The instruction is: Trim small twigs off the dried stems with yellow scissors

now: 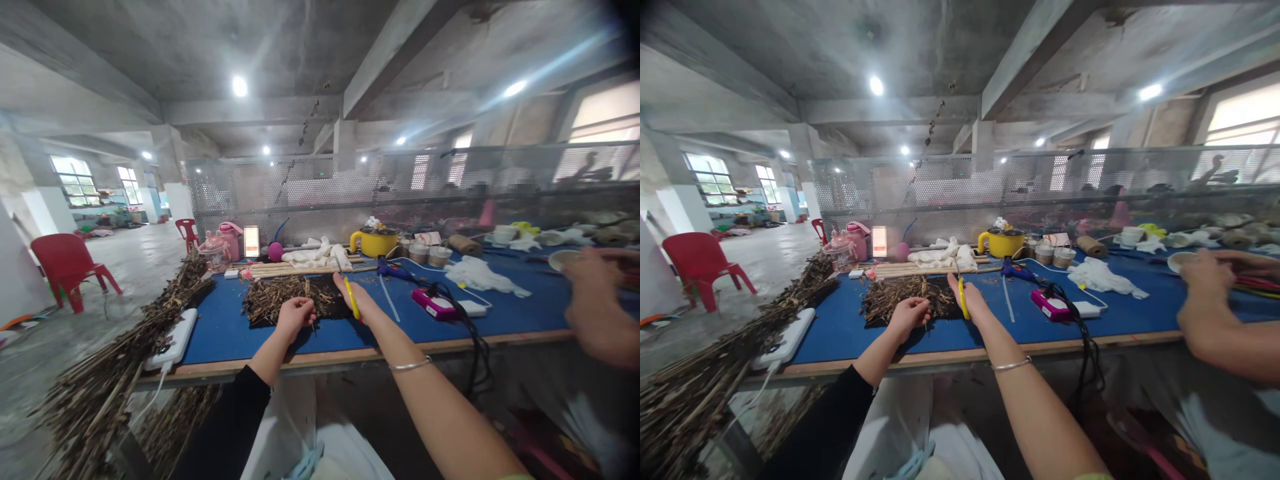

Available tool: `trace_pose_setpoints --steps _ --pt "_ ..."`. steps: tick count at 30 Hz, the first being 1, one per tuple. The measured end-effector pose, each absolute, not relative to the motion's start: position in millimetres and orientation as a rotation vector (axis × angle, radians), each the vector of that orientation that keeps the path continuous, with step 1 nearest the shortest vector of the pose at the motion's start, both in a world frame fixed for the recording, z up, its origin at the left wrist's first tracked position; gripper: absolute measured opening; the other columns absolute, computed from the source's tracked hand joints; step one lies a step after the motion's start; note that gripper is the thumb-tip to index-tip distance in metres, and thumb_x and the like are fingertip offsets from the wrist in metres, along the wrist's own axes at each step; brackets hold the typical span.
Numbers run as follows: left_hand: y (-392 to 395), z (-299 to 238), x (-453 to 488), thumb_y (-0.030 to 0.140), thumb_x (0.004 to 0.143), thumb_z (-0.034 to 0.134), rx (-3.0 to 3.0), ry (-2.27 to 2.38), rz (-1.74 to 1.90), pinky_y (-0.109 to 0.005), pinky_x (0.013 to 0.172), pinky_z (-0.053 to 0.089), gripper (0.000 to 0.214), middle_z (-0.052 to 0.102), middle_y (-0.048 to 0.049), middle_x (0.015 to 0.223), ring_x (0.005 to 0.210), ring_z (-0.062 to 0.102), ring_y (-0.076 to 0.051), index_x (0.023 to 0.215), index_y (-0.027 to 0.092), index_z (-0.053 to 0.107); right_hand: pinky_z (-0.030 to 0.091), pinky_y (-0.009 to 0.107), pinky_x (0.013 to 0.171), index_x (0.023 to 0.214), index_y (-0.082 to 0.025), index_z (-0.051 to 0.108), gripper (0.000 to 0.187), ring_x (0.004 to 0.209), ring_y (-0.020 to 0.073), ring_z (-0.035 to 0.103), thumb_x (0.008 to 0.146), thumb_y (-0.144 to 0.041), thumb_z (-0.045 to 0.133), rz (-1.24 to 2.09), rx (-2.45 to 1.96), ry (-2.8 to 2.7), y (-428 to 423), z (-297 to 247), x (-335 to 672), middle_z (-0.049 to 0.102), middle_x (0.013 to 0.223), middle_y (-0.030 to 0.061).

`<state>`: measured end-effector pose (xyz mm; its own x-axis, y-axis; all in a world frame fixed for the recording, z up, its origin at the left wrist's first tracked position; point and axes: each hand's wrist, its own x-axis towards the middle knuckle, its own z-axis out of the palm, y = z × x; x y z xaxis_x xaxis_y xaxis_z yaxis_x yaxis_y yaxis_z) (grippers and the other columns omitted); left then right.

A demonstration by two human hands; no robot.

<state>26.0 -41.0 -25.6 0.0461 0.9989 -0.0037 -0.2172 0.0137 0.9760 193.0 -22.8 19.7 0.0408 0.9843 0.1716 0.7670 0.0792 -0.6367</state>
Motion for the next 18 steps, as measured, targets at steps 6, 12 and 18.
trace_pose_setpoints --steps 6,12,18 --pt "-44 -23 25 0.028 0.065 0.066 1.048 1.017 1.271 -0.016 0.042 0.041 0.025 0.058 -0.0012 0.059 0.045 0.053 -0.006 0.079 0.011 0.055 0.04 0.028 0.071 0.097 -0.014 0.057 0.067 0.08 0.0218 0.059 0.067 -0.072 0.039 0.5 -1.696 -1.913 -33 0 178 0.064 0.088 0.0104" --pt "-43 -24 24 0.028 0.062 0.067 1.115 1.042 1.291 -0.015 0.04 0.037 0.026 0.056 0.0004 0.052 0.044 0.051 -0.007 0.082 0.011 0.06 0.041 0.026 0.064 0.098 -0.018 0.055 0.062 0.081 0.0224 0.06 0.065 -0.07 0.044 0.447 -1.723 -2.011 -36 -8 171 0.064 0.093 0.0092" --pt "-44 -23 25 0.023 0.061 0.065 1.136 1.046 1.279 -0.015 0.041 0.038 0.021 0.056 0.0005 0.053 0.045 0.051 -0.007 0.079 0.012 0.062 0.04 0.027 0.067 0.094 -0.018 0.057 0.059 0.086 0.0247 0.059 0.065 -0.068 0.046 0.384 -1.788 -1.984 -49 3 160 0.063 0.093 0.0104"
